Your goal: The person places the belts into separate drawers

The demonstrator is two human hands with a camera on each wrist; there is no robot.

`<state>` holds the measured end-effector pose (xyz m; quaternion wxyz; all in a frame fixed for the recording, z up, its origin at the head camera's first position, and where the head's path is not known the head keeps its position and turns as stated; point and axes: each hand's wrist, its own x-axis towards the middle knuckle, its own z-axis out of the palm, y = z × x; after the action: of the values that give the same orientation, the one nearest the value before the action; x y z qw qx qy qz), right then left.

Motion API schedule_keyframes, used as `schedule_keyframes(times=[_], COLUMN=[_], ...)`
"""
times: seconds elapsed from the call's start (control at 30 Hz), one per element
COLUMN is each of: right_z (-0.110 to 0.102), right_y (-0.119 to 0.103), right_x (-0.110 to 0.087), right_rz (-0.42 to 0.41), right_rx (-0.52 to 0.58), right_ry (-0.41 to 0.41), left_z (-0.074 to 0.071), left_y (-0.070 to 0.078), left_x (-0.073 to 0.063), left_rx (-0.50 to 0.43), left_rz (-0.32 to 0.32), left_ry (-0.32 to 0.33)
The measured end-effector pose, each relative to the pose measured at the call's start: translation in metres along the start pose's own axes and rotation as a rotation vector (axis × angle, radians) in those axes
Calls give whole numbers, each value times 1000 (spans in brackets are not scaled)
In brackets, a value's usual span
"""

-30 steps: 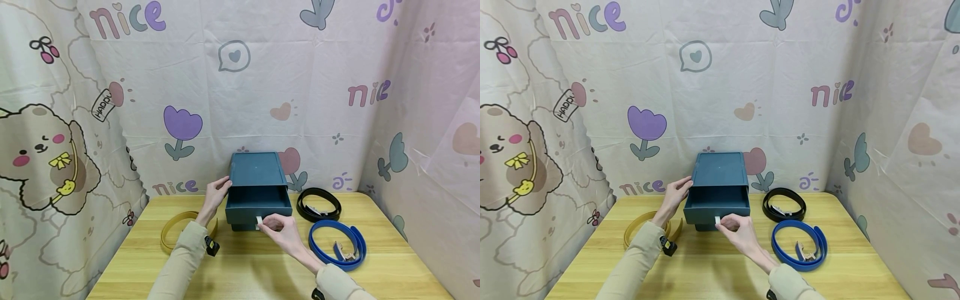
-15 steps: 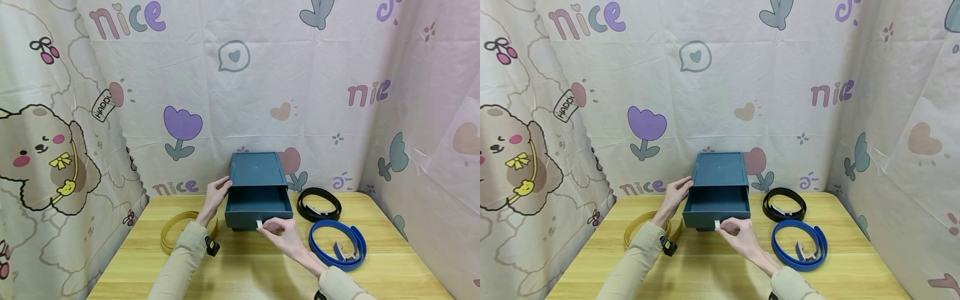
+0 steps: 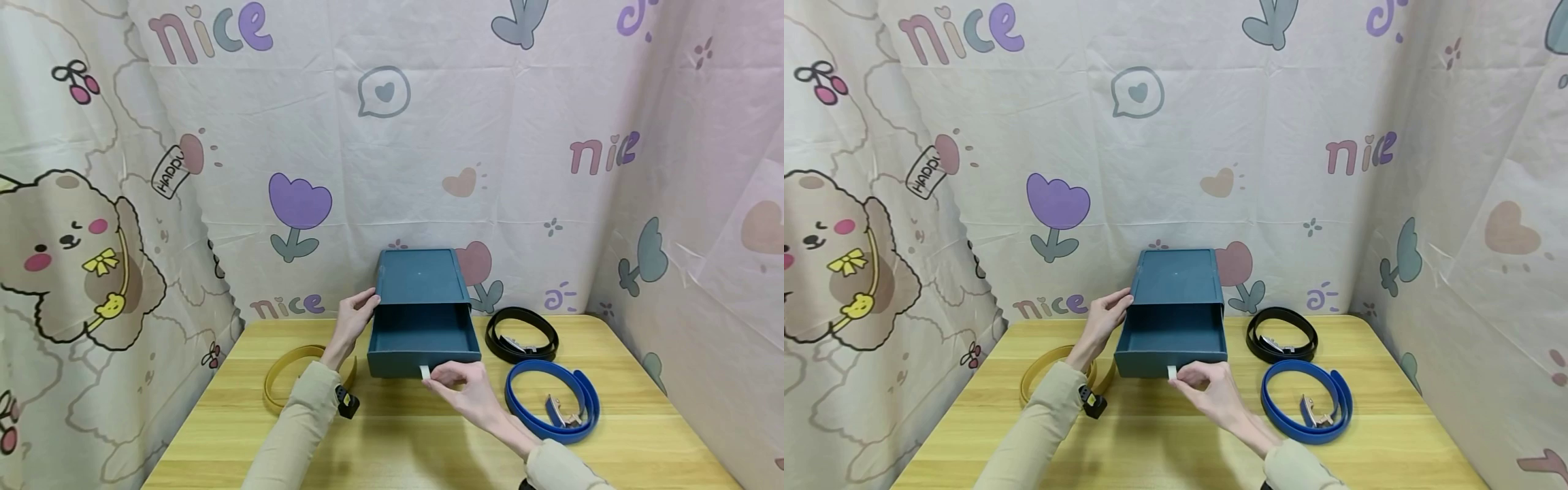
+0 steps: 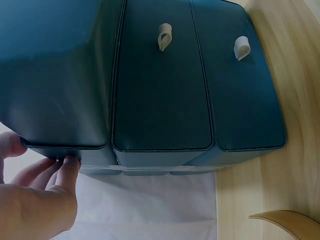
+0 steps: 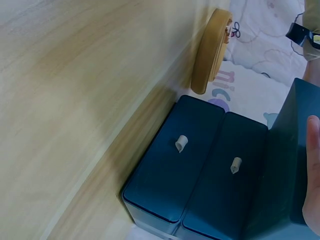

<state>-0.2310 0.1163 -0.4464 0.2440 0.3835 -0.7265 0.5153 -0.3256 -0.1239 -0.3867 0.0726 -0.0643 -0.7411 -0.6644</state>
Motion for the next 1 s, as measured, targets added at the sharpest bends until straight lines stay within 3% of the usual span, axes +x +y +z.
schedule_keyframes(times=[0.4, 0.73, 1.0], right_z=[-1, -2, -2], right_y=[-11, -12, -14], right_x=[-4, -12, -16], right_rz=[31, -32, -14], right_rx=[13, 5, -13], right_ry=[-9, -7, -12], left_z=[-1, 0, 0], left_y=[0, 0, 0], left_x=[0, 0, 1], left_rx=[8, 11, 21], left_rz=[7, 3, 12], left_ry=[-2, 7, 9])
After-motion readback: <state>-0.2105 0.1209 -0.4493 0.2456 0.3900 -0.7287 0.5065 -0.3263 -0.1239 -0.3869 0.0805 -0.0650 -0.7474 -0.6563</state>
